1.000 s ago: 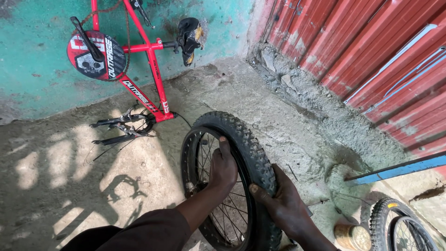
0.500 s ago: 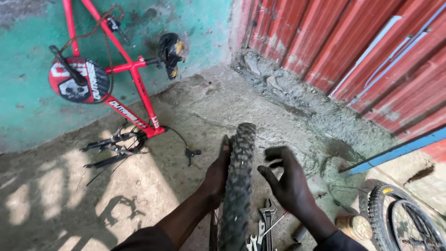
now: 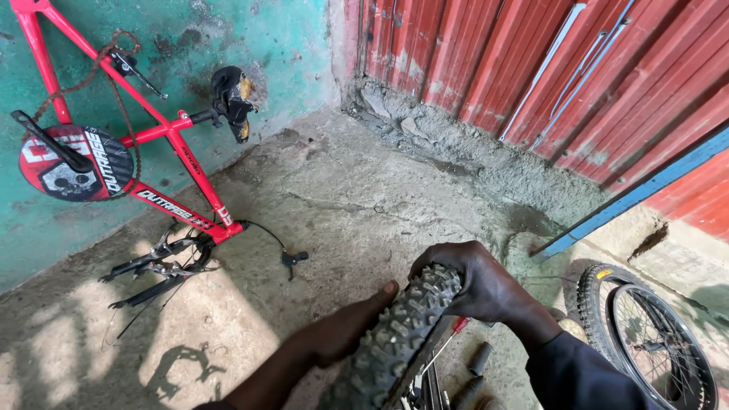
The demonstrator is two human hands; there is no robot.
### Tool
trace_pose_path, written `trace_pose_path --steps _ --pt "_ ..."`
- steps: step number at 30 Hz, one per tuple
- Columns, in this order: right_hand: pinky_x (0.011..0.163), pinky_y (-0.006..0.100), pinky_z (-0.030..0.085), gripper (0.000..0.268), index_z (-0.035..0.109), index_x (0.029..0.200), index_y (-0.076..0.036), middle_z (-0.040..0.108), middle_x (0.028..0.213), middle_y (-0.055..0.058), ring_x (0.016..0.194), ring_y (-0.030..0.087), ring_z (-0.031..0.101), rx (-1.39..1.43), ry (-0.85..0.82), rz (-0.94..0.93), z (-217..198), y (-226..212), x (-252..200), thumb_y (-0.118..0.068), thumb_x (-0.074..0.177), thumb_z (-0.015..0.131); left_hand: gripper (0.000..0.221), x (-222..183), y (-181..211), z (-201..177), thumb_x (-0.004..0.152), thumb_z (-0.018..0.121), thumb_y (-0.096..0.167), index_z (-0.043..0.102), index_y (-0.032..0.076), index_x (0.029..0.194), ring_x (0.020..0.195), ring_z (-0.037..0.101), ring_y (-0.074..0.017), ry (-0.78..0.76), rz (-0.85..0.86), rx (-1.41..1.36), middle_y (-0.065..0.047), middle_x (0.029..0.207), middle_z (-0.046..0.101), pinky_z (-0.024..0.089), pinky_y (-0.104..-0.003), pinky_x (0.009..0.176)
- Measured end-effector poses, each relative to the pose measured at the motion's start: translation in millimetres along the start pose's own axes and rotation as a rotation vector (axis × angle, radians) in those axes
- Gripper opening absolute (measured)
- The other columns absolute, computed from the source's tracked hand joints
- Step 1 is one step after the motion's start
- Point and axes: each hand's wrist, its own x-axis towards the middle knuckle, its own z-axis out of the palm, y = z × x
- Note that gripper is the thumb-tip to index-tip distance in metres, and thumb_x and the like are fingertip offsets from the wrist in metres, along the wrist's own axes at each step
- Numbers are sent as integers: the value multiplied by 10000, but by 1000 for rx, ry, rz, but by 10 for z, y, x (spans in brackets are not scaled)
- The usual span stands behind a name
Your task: Manually removing and reinstalling a tire on a bicycle wheel rim
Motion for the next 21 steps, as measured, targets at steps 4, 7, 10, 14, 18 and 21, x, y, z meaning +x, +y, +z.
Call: trace_pose_path --steps 4,7,10,14,18,21 --pt "717 437 593 595 776 984 -143 776 800 99 757 263 767 6 72 78 35 388 -140 -555 589 941 628 -52 -10 -545 1023 421 489 805 -4 1092 1028 706 -330 323 255 -64 -193 1036 761 492 -456 1075" --pt "729 433 581 529 787 1008 -195 787 811 64 805 347 787 -140 151 192 -77 430 -132 -395 544 942 343 -187 -66 -1243 934 546 256 722 3 1085 793 704 -276 986 495 -364 -124 866 707 553 -393 863" --pt "758 446 586 538 776 1036 -297 791 830 7 871 342 763 -357 206 305 -108 287 -54 -324 525 945 398 -410 -90 -1380 1066 604 375 637 111 771 457 577 -174 1554 1030 -518 -99 582 560 423 -255 449" --pt "757 451 581 539 745 1045 -359 784 843 -45 876 314 751 -501 284 343 -87 247 92 -374 542 938 671 -315 -192 -718 1189 350 290 543 110 572 412 396 -139 1609 1141 61 -59 439 404 320 -231 512" --pt "592 367 501 403 766 1004 -214 791 781 -23 599 201 687 -566 468 416 -111 -54 189 -267 627 897 410 127 -396 -171 1055 485 269 608 62 724 558 514 -134 950 710 -150 -38 629 607 449 -315 565" --pt "591 346 556 476 769 1093 -196 821 882 6 649 172 745 -543 550 527 -218 -9 254 -288 654 928 401 326 -363 -210 1081 456 318 654 52 854 645 557 -169 848 365 -125 -59 727 643 477 -345 640"
